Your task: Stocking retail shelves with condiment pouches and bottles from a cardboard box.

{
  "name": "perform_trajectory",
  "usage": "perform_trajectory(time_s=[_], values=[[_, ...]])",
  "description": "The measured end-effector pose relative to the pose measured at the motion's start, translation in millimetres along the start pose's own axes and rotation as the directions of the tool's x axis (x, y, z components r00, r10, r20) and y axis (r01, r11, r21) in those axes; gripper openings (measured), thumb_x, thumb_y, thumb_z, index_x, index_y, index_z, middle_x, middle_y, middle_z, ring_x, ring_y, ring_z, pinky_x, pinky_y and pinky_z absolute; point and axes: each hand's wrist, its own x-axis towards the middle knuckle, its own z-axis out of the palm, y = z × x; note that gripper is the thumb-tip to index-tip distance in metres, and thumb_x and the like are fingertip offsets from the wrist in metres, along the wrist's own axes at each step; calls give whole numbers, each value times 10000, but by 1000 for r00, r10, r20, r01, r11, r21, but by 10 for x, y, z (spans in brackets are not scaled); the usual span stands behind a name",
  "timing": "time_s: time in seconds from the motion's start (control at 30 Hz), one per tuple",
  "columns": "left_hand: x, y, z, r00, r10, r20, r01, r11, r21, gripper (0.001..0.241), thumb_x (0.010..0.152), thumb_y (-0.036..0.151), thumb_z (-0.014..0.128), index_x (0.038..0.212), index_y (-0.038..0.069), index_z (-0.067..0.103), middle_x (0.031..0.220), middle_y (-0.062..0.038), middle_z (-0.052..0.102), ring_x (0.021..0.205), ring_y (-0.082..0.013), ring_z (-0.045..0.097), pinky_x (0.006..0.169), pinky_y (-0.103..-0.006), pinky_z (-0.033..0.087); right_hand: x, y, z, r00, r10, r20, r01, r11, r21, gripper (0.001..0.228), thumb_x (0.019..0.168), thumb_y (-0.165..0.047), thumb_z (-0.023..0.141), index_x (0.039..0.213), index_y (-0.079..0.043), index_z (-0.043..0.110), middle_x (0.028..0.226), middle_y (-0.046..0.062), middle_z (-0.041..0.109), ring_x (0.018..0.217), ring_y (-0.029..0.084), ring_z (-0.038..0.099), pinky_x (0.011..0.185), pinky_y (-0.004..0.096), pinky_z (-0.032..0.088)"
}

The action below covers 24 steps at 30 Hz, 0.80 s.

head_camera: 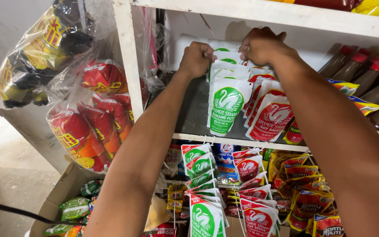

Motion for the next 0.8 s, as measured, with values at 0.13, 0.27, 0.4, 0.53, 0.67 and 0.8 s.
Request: perform_trajectory(time_s=[0.13,0.27,0.4,0.53,0.67,0.8], values=[[-66,80,-38,994,-106,10,106,991,-76,83,848,72,775,898,8,757,740,-64,743,632,-120,661,595,-314,549,-44,-44,-52,1000,-20,3,20,1000,-15,246,888,-306,798,1115,-212,791,1133,13,754,1199,284,609,1138,756,162],[23,-76,-26,999,-22,26,24,996,-87,98,802,56,760,893,19,758,814,-58,777,698,-108,713,653,-286,586,-99,-39,-128,992,-57,108,58,998,-7,269,894,-275,762,1146,-181,772,1158,41,743,1157,276,654,1083,582,380],[114,-43,-51,996,25,-80,-31,997,-71,201,756,99,762,947,36,775,909,-98,792,858,-191,748,805,-308,573,-35,7,-215,989,-90,118,78,992,99,366,906,-84,554,1182,-194,768,1165,96,763,1109,280,700,972,388,521],[339,-250,63,977,78,-200,-81,997,-10,262,815,78,619,1032,57,764,1007,-124,778,1005,-258,745,906,-336,556,238,161,-76,967,-249,49,251,966,-58,549,790,4,537,1249,-222,735,1239,101,712,1158,283,645,1015,397,484],[360,-248,162,982,86,-169,-83,996,21,419,760,-4,616,1167,50,705,1177,-206,689,1103,-356,649,946,-385,499,126,-3,-113,973,-203,113,205,979,-12,524,845,-18,494,1261,-241,721,1335,57,682,1211,265,642,1047,388,487],[507,-498,298,986,155,60,-158,986,47,481,790,-58,540,1138,109,826,1207,-168,757,1114,-310,706,1018,-346,535,312,56,10,948,-213,237,253,956,-152,572,831,-28,512,1342,-226,676,1405,73,636,1285,286,598,1085,404,455]])
